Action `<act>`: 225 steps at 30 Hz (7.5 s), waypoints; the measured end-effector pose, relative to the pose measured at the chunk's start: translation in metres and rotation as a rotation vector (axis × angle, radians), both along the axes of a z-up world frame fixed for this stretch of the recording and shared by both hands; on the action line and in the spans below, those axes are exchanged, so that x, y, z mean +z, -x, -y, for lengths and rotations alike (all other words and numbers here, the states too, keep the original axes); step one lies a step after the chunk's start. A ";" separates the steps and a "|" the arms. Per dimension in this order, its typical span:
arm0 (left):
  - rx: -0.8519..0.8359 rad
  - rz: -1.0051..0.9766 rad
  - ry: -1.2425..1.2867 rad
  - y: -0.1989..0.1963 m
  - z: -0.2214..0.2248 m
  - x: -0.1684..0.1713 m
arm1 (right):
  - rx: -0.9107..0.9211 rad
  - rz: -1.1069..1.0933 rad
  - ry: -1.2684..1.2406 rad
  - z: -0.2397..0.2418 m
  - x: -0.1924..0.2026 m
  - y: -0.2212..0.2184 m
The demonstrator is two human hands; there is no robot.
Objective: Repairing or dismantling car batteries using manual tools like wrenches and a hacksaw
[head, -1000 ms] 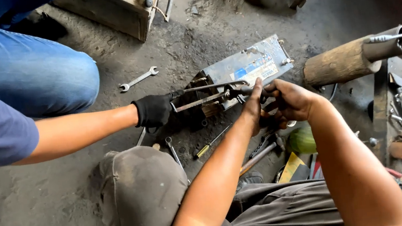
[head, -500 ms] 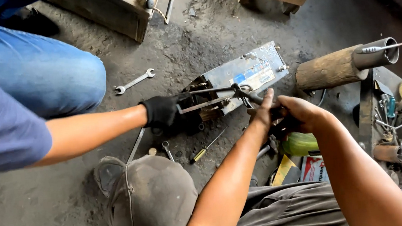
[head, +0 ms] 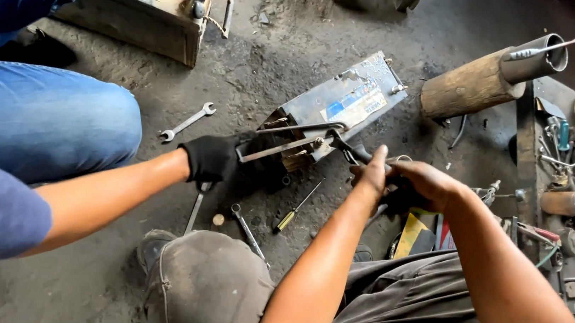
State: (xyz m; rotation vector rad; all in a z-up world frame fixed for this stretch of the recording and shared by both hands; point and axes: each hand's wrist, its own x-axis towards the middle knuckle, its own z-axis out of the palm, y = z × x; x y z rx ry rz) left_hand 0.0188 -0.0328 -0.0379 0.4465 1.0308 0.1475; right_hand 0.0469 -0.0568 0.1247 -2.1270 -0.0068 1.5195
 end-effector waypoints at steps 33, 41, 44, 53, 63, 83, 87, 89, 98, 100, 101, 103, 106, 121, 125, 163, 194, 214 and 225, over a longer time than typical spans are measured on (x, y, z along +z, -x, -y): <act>-1.717 -0.405 -1.166 0.243 0.059 0.118 | 1.941 0.407 -0.219 0.187 -0.144 0.080; -1.927 -0.463 -1.133 0.239 0.070 0.112 | 1.981 0.571 -0.189 0.170 -0.127 0.089; -1.906 -0.360 -1.155 0.243 0.083 0.117 | 2.001 0.740 -0.359 0.183 -0.127 0.095; -1.998 -0.031 -0.916 0.265 0.158 0.046 | 2.167 0.225 -0.381 0.270 -0.195 0.137; -1.623 -0.052 -1.346 0.287 0.168 0.042 | 1.846 0.480 -0.243 0.260 -0.149 0.128; -1.387 -0.216 -1.683 0.273 0.133 0.073 | 1.742 0.589 -0.319 0.238 -0.114 0.105; -1.381 -0.209 -1.686 0.275 0.134 0.070 | 1.752 0.515 -0.272 0.239 -0.116 0.105; -1.363 -0.201 -1.712 0.276 0.132 0.070 | 1.744 0.600 -0.349 0.244 -0.120 0.105; -1.369 -0.203 -1.704 0.277 0.127 0.071 | 1.736 0.570 -0.333 0.235 -0.111 0.106; -1.355 -0.192 -1.724 0.276 0.122 0.074 | 1.739 0.568 -0.331 0.236 -0.112 0.107; -1.339 -0.181 -1.744 0.276 0.120 0.076 | 1.744 0.566 -0.330 0.236 -0.112 0.107; -1.335 -0.180 -1.745 0.275 0.119 0.079 | 1.734 0.557 -0.322 0.237 -0.112 0.108; -1.363 -0.168 -1.714 0.273 0.115 0.083 | 1.724 0.563 -0.324 0.238 -0.113 0.109; -1.526 -0.125 -1.483 0.266 0.097 0.104 | 1.689 0.588 -0.314 0.242 -0.115 0.110; -1.583 -0.098 -1.341 0.262 0.090 0.111 | 1.676 0.549 -0.288 0.239 -0.112 0.110; -1.594 -0.121 -1.409 0.262 0.094 0.108 | 1.690 0.553 -0.296 0.237 -0.109 0.105; -1.621 -0.118 -1.379 0.254 0.079 0.127 | 1.836 0.544 -0.340 0.222 -0.098 0.103; -0.318 -0.902 -0.977 0.247 -0.175 -0.150 | 1.466 0.686 0.057 0.183 -0.287 0.080; 0.149 -0.639 -0.810 0.238 0.030 -0.234 | 0.625 0.352 -0.497 0.089 -0.230 0.150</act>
